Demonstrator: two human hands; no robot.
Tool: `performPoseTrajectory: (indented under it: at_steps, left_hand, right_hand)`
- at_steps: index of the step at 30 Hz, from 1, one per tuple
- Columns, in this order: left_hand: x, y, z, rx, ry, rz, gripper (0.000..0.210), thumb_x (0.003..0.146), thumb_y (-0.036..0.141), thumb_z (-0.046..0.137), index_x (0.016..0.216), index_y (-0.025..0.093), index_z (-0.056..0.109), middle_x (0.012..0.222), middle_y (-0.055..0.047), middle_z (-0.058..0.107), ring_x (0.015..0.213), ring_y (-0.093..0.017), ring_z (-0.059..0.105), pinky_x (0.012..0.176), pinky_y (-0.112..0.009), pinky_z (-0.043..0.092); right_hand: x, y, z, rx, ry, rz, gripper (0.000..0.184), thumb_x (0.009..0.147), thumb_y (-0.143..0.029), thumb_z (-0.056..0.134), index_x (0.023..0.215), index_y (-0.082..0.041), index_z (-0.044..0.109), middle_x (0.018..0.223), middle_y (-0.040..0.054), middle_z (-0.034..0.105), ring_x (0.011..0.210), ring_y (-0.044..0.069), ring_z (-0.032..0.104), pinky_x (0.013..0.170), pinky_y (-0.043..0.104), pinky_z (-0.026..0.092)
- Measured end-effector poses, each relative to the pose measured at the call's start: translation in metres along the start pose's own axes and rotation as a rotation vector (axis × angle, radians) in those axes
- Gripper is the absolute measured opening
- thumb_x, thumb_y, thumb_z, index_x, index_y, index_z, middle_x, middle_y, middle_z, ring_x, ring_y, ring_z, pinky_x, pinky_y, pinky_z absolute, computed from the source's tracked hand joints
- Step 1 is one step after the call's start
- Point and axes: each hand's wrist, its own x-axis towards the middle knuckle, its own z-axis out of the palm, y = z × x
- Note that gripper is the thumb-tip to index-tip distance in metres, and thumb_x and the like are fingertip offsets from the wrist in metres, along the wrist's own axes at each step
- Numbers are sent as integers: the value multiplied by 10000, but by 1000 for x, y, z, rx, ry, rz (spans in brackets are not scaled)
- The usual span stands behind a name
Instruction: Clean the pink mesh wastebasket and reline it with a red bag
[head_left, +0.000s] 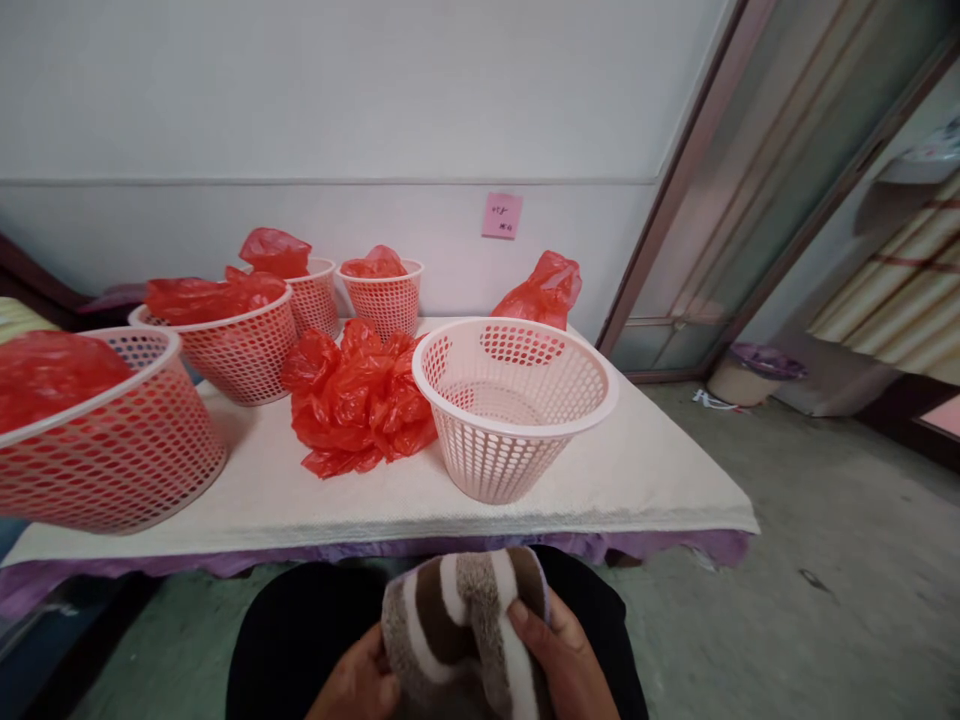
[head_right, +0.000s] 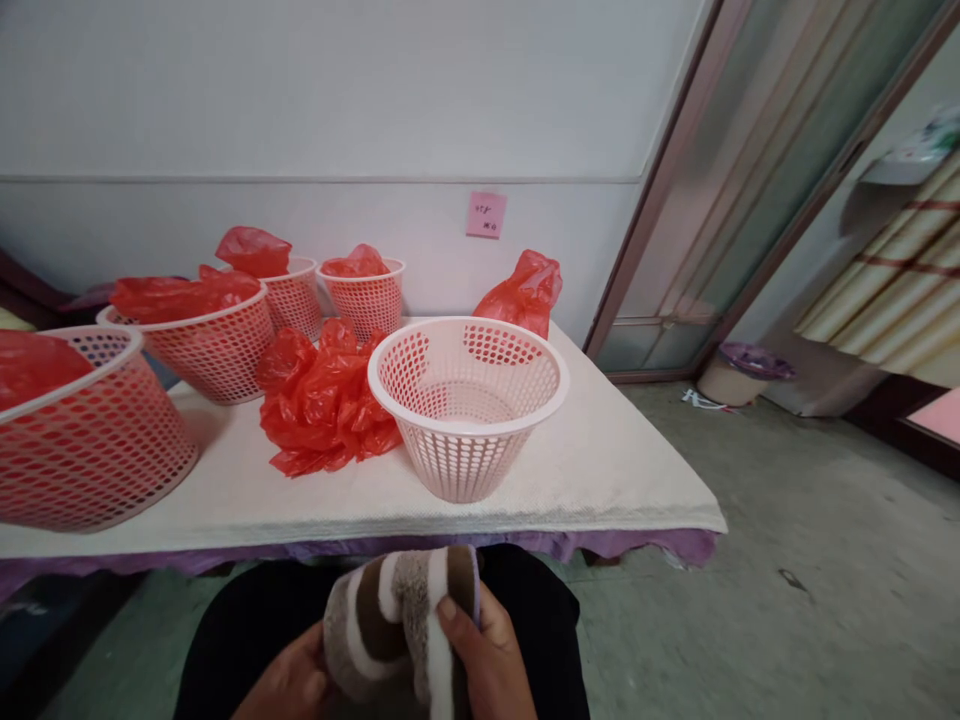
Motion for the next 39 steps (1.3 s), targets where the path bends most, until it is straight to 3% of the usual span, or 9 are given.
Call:
performPoseTrajectory:
  at_steps: [3, 7, 12, 19, 21, 26, 30, 34, 39]
  left_hand:
    - [2, -3, 0, -68, 72, 49, 572, 574, 340, 866, 1095, 175, 698, 1110, -151, 720, 1109, -374, 620, 973, -466, 466]
    - [-1, 24, 12, -113, 212, 26, 666, 687, 335, 796, 1295, 225, 548, 1116, -104, 722, 1052, -313, 660, 924, -410, 505]
    - [2, 32, 19, 31, 344, 49, 548, 764, 465, 698, 1249, 236, 585, 1174, -68, 704, 1124, -266, 624, 959, -334, 484]
    - [11, -6, 0, 11, 194, 87, 1066, 563, 371, 869, 1435, 198, 279, 1019, -154, 740, 1024, -369, 664, 867, -479, 519]
    - [6, 3, 0, 16, 261, 152, 1007, 633, 382, 829, 1448, 273, 248, 1040, -104, 741, 1027, -334, 668, 856, -438, 528]
    - [-1, 33, 4, 116, 353, 149, 477, 654, 416, 807, 1048, 206, 639, 980, -52, 740, 864, -233, 688, 723, -276, 531]
    - [7, 40, 10, -17, 366, 83, 336, 695, 361, 774, 953, 202, 631, 841, -19, 732, 703, -184, 678, 627, -260, 518]
    - [12, 52, 16, -57, 403, 59, 393, 716, 255, 747, 1075, 198, 598, 879, -38, 733, 778, -198, 698, 701, -273, 529]
    - [8, 73, 17, 140, 187, 98, 612, 700, 274, 772, 1261, 213, 537, 1024, -72, 721, 870, -224, 687, 763, -303, 524]
  right_hand:
    - [7, 3, -4, -38, 13, -69, 445, 796, -482, 656, 1149, -212, 638, 1052, 86, 728, 910, 261, 690, 846, 405, 527]
    - [21, 25, -10, -170, -160, -263, 618, 703, -489, 749, 1241, -228, 596, 1257, 94, 653, 1162, 286, 592, 1003, 409, 442]
    - [23, 42, -7, -5, -129, -171, 612, 703, -420, 762, 1248, -220, 567, 1241, 101, 665, 1157, 298, 600, 1022, 483, 424]
    - [21, 13, -3, 86, -37, -103, 632, 709, -389, 766, 1270, -234, 520, 1209, 84, 673, 1119, 305, 622, 938, 445, 491]
    - [23, 10, -5, 113, -3, -89, 597, 735, -385, 743, 1261, -215, 516, 1167, 96, 688, 1085, 309, 638, 898, 441, 508]
    - [27, 12, -4, 199, 52, -81, 735, 729, -382, 750, 1351, -189, 408, 1142, 127, 686, 1069, 315, 644, 890, 454, 504]
    - [27, 18, -2, 180, 66, -213, 987, 696, -443, 772, 1473, -269, 189, 1110, 106, 683, 1067, 298, 645, 886, 457, 500]
    - [28, 23, -8, -85, -84, -406, 814, 672, -365, 775, 1393, -298, 403, 1289, 90, 590, 1211, 282, 549, 997, 438, 434]
    - [30, -8, -14, -809, -74, -574, 574, 708, -69, 567, 1237, -288, 597, 1192, 41, 597, 1178, 211, 527, 1032, 372, 391]
